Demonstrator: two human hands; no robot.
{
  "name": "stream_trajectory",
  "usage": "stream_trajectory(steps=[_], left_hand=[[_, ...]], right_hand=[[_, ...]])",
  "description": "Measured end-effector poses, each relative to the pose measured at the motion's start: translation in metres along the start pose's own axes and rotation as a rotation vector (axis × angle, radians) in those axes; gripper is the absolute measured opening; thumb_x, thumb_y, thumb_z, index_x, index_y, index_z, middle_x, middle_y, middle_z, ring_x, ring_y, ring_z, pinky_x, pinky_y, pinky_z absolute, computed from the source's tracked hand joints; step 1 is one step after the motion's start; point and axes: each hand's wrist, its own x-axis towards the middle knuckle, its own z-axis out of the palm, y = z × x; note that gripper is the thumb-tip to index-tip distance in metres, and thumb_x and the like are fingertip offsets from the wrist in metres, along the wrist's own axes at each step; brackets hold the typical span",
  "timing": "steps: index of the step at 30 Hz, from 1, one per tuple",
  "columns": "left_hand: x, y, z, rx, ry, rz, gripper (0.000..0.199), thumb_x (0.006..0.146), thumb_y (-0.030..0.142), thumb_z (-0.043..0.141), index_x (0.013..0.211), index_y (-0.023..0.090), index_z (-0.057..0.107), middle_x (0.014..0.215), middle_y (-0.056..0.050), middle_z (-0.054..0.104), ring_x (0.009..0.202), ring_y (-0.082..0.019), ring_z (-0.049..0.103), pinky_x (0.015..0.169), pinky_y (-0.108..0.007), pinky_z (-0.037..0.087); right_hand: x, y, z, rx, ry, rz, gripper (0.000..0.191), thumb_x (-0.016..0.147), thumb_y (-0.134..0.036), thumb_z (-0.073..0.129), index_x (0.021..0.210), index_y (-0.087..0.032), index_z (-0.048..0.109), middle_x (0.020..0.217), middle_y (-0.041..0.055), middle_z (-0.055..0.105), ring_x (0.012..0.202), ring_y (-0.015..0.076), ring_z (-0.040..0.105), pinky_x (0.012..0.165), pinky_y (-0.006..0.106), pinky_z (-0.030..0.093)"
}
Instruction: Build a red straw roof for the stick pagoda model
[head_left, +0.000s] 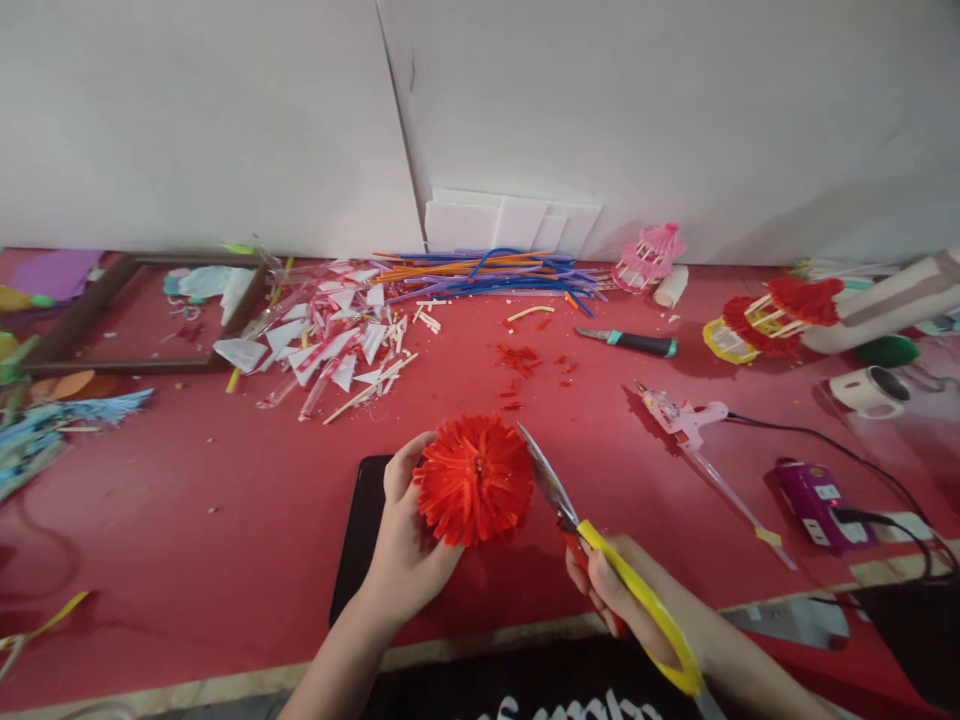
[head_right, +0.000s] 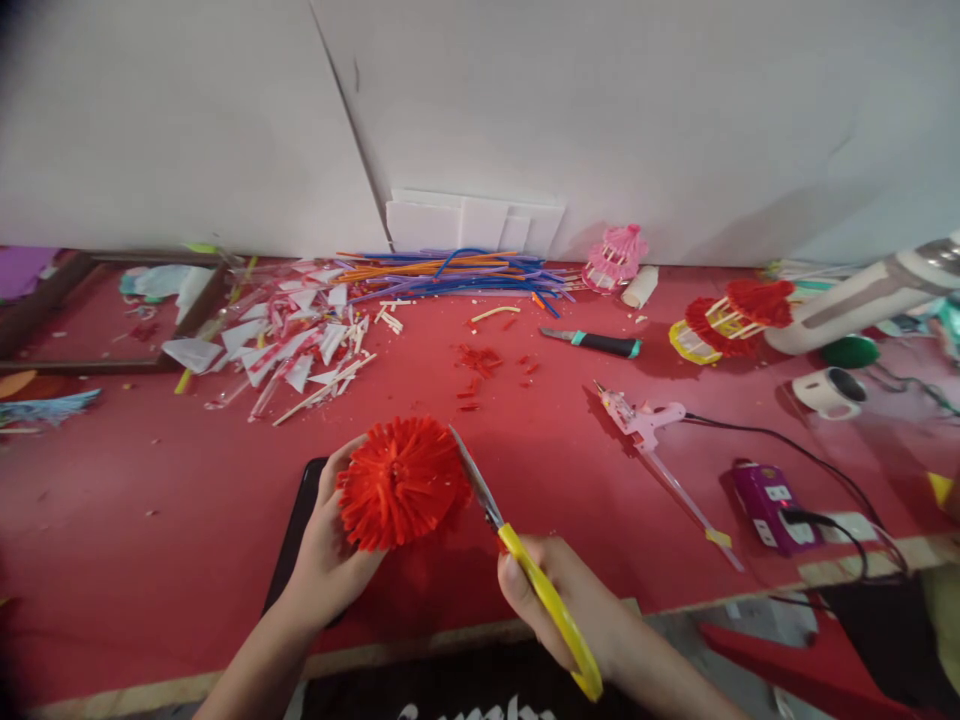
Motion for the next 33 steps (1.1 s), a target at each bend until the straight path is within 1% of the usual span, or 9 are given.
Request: stream_trajectory(steps=[3,6,8,10,13,15,20,27,33], left_hand=[[-0.001,0.000,0.001,0.001,0.009,-0.001,0.030,0.088,0.023,0.062,0.117,0.027,0.064,0.144,-0.013,0.045,0.134,-0.034,0.050,0.109,-0.059,0.049],[-0.002,-0.001,0.002,0.018,0.022,-0.001,0.027,0.088,0.025,0.062,0.114,0.026,0.066,0.143,-0.014,0.047,0.133,-0.035,0.050,0.107,-0.059,0.050],[-0.002,0.000,0.002,0.016,0.032,-0.003,0.027,0.087,0.026,0.064,0.113,0.026,0.066,0.141,-0.014,0.048,0.131,-0.035,0.052,0.105,-0.057,0.052],[-0.001,0.002,0.003,-0.002,0.043,-0.008,0.027,0.087,0.025,0.064,0.113,0.026,0.066,0.138,-0.013,0.049,0.127,-0.033,0.056,0.103,-0.053,0.056],[0.001,0.005,0.003,-0.034,0.052,-0.009,0.024,0.087,0.023,0.064,0.111,0.025,0.065,0.134,-0.012,0.049,0.122,-0.029,0.059,0.099,-0.047,0.059],[0.003,0.006,0.003,-0.042,0.048,0.000,0.024,0.087,0.023,0.064,0.111,0.025,0.064,0.133,-0.011,0.049,0.122,-0.028,0.060,0.099,-0.046,0.059],[0.003,0.007,0.002,-0.035,0.043,0.008,0.026,0.087,0.021,0.064,0.113,0.025,0.064,0.134,-0.012,0.050,0.123,-0.029,0.059,0.100,-0.046,0.058],[0.001,0.005,0.003,-0.033,0.058,0.011,0.027,0.087,0.021,0.064,0.113,0.023,0.064,0.133,-0.013,0.049,0.122,-0.029,0.059,0.099,-0.046,0.058],[0.000,0.005,0.002,-0.030,0.048,0.012,0.020,0.086,0.023,0.065,0.106,0.023,0.066,0.133,-0.013,0.051,0.124,-0.029,0.058,0.100,-0.047,0.057]], right_hand=[[0.001,-0.008,-0.003,-0.044,-0.011,-0.008,0.073,0.086,-0.091,0.024,0.072,-0.022,0.042,0.059,-0.0061,0.031,0.051,0.0081,0.028,0.047,0.023,0.025],[0.001,-0.016,-0.006,-0.073,-0.031,-0.010,0.072,0.087,-0.090,0.026,0.073,-0.021,0.045,0.060,-0.0057,0.033,0.052,0.0086,0.029,0.049,0.024,0.027],[0.000,-0.021,-0.008,-0.081,-0.038,-0.018,0.072,0.087,-0.090,0.027,0.074,-0.021,0.046,0.062,-0.0050,0.035,0.054,0.0091,0.030,0.050,0.024,0.028],[-0.001,-0.023,-0.008,-0.087,-0.042,-0.027,0.071,0.087,-0.089,0.027,0.074,-0.022,0.045,0.063,-0.0046,0.036,0.056,0.0097,0.032,0.051,0.024,0.028],[-0.002,-0.022,-0.007,-0.099,-0.032,-0.026,0.068,0.091,-0.086,0.025,0.074,-0.022,0.042,0.062,-0.0047,0.036,0.055,0.0096,0.032,0.051,0.025,0.027],[-0.002,-0.019,-0.006,-0.112,-0.027,-0.022,0.067,0.092,-0.084,0.023,0.073,-0.022,0.039,0.060,-0.0052,0.034,0.054,0.0092,0.031,0.051,0.025,0.024],[0.000,-0.016,-0.005,-0.142,-0.024,-0.015,0.068,0.091,-0.086,0.019,0.069,-0.023,0.034,0.057,-0.0060,0.029,0.051,0.0084,0.027,0.049,0.026,0.020],[-0.001,-0.021,-0.007,-0.159,-0.035,-0.041,0.070,0.094,-0.083,0.022,0.061,-0.022,0.034,0.053,-0.0052,0.031,0.050,0.0078,0.026,0.049,0.027,0.017],[0.000,-0.016,-0.004,-0.130,0.005,-0.016,0.072,0.090,-0.087,0.024,0.060,-0.022,0.033,0.050,-0.0050,0.028,0.049,0.0077,0.025,0.047,0.027,0.011]])
